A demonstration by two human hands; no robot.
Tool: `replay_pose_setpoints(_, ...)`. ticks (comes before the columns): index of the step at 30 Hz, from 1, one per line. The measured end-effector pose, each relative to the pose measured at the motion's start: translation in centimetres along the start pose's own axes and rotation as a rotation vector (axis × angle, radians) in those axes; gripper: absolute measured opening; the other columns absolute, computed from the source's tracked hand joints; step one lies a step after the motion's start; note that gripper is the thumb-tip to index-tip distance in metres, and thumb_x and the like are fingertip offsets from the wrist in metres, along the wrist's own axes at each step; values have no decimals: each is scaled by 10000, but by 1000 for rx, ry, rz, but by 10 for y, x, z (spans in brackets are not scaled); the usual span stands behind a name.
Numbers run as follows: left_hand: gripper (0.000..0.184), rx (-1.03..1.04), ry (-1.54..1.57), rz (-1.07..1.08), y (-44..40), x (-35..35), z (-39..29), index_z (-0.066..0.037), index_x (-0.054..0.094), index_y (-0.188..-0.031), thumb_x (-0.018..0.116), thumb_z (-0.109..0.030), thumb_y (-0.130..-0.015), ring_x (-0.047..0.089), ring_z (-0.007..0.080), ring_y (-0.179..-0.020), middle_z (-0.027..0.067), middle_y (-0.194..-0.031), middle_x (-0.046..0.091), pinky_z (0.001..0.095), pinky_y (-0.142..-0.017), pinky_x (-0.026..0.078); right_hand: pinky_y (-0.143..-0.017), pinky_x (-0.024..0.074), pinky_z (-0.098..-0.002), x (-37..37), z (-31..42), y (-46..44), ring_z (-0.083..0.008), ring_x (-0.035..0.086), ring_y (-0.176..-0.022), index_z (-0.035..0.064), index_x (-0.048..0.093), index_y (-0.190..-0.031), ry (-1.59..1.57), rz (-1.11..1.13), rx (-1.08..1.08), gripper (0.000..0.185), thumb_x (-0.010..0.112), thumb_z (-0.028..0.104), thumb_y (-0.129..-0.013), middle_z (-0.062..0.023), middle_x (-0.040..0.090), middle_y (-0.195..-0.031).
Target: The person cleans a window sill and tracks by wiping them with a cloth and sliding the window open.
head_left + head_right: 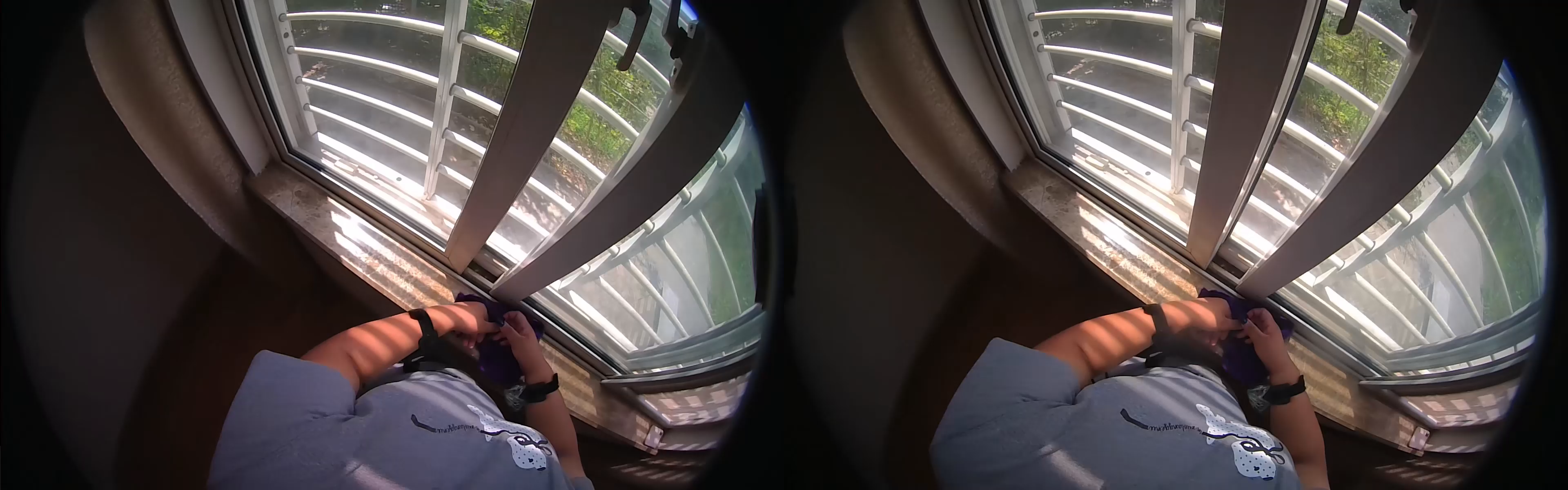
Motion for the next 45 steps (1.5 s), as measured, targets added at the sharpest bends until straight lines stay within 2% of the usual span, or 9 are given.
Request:
replay_pose_setpoints(5,557,-100,49,-48,26,-35,33,-35,660,-681,471,-513,-896,639,182,-539,85,-605,653,298,-501,485,-738,454,-240,41,24,-17,-130,611,-823,69,502,-1142,-35,142,2,258,495,103,-887,-33,572,-996)
replay_pose_setpoints(9,467,5,-49,-193,38,-37,23,-24,661,-710,509,-433,-874,610,184,-509,80,-578,632,304,-513,484,-755,461,-248,42,17,-21,-142,609,-871,60,516,-1135,-81,183,13,302,466,27,-839,-33,568,-1006)
replay_pose_setpoints(16,528,-90,-159,-54,33,-18,-3,-17,644,-673,543,-504,-850,629,178,-538,87,-614,656,289,-534,504,-731,474,-221,22,-1,-12,-105,563,-876,45,529,-1108,-123,112,-41,297,520,-40,-824,-24,576,-995)
replay_pose_setpoints(25,513,-7,-170,137,-39,77,-49,-41,622,-680,533,-513,-860,567,135,-468,49,-566,610,269,-445,436,-668,475,-227,-72,-39,63,-95,564,-731,45,543,-1054,-96,-94,24,229,528,-14,-833,-25,581,-913)
replay_pose_setpoints(30,491,22,-107,208,-82,140,-91,-13,627,-698,545,-470,-858,596,167,-472,85,-582,633,278,-456,472,-696,495,-236,-144,-67,118,-105,577,-835,48,539,-1067,-274,-126,28,247,511,-3,-826,-35,587,-919)
replay_pose_setpoints(37,457,-3,-211,355,-111,216,-157,-16,629,-755,506,-433,-895,592,167,-527,85,-614,612,292,-489,468,-670,489,-218,-211,-100,179,-95,577,-789,27,531,-1064,-330,-238,-5,240,509,3,-826,-19,588,-864)
replay_pose_setpoints(39,431,41,-130,439,-146,240,-147,13,627,-779,461,-358,-920,622,178,-550,98,-643,639,284,-511,497,-629,493,-220,-226,-98,194,-93,575,-732,29,532,-1062,-305,-249,-22,217,490,53,-851,-13,582,-842)
replay_pose_setpoints(41,403,3,-246,494,-157,257,-153,8,632,-798,433,-319,-922,627,173,-557,100,-655,647,270,-507,494,-593,492,-230,-242,-102,205,-94,565,-675,22,530,-1051,-320,-281,10,215,490,60,-844,-24,587,-797)
replay_pose_setpoints(45,320,-58,-339,538,-167,289,-182,25,623,-812,438,-231,-862,637,208,-566,132,-692,664,303,-531,509,-502,467,-271,-271,-108,221,-122,586,-611,42,568,-914,-144,-451,-10,133,546,109,-802,-62,593,-677)
Point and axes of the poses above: each hand's wrist, its own y-axis away from the middle knuckle, its own x-axis out of the palm, z = x × y, the point moved 7 cm from there along -y, towards the middle knuckle
